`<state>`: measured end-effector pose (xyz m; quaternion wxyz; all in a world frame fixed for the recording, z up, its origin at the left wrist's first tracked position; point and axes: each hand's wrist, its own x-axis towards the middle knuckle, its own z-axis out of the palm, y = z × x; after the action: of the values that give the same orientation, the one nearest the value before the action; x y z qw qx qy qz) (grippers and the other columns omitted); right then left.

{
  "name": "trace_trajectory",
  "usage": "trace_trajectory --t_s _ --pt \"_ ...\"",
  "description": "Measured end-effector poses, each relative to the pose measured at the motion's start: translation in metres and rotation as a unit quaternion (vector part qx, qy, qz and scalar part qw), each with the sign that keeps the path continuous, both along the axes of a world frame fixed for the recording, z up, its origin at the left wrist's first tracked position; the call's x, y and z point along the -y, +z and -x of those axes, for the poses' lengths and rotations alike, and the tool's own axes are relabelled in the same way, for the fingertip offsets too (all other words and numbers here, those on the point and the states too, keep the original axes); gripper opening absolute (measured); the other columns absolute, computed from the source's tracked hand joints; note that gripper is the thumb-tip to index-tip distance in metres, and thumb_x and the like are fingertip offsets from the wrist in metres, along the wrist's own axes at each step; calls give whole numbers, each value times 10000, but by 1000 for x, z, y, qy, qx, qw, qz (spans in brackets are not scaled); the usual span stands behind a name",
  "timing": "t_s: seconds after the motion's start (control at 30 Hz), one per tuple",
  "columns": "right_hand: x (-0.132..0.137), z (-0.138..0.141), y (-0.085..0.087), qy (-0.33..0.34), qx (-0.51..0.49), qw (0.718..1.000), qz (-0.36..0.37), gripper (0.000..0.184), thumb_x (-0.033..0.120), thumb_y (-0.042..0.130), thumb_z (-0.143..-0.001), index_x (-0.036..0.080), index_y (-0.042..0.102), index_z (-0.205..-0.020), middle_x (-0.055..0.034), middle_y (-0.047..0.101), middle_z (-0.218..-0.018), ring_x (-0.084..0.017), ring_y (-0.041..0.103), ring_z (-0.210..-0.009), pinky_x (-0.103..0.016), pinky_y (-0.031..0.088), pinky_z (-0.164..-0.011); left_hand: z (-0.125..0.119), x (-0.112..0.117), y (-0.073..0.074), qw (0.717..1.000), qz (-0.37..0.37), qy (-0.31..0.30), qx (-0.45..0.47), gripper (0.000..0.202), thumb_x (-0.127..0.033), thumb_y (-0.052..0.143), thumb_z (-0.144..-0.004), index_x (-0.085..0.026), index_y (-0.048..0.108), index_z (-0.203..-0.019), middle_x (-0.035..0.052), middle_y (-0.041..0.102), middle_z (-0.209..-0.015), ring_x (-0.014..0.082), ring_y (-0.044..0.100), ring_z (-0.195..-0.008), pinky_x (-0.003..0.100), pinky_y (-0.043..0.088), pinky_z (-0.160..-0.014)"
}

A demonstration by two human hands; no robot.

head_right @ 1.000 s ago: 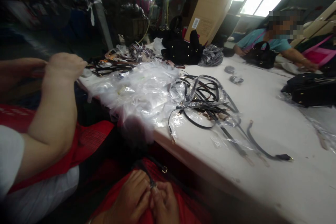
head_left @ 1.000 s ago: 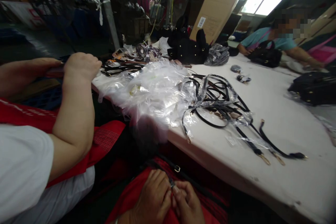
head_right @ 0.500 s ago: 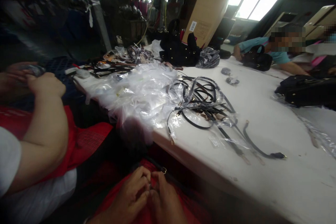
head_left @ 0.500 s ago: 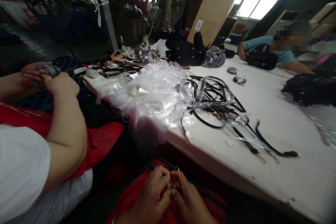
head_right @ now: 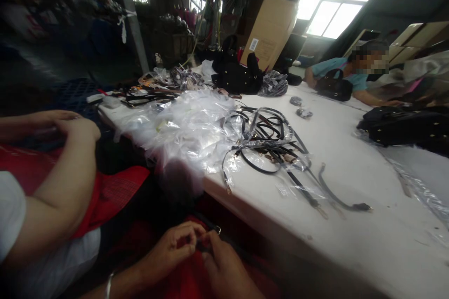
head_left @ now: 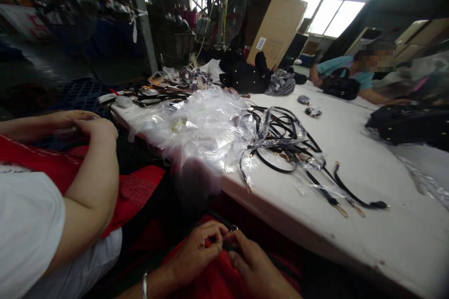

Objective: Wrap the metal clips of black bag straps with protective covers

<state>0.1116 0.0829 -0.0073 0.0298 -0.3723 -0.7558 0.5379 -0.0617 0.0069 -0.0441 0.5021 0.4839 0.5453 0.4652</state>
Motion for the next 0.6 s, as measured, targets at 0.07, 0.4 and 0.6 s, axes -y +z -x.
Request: trace_trajectory --t_s 0.07,0.4,0.6 --pt "-1 -5 17 2 -56 997 51 323 150 453 -865 225 564 -1159 -25 658 -931 -175 588 -797 -255 434 -713 1 -5 1 999 -5 -33 -12 61 -143 499 -753 -186 520 -715 44 637 -929 201 578 -916 266 424 -778" --pt "-22 -10 20 3 -9 1000 13 342 133 609 -781 227 603 -1109 63 583 -710 -120 499 -622 -209 332 -579 21 -18 -2 977 -1 -106 -187 99 -161 456 -790 -187 476 -696 -29 482 -673 138 422 -654 249 291 -604" --pt "-46 -79 32 -41 67 997 -17 178 158 623 -773 217 697 -923 21 693 -807 -165 563 -715 -234 377 -637 95 4 -28 981 87 15 -172 241 -383 452 -895 -197 470 -742 -25 481 -718 167 448 -702 238 335 -617"
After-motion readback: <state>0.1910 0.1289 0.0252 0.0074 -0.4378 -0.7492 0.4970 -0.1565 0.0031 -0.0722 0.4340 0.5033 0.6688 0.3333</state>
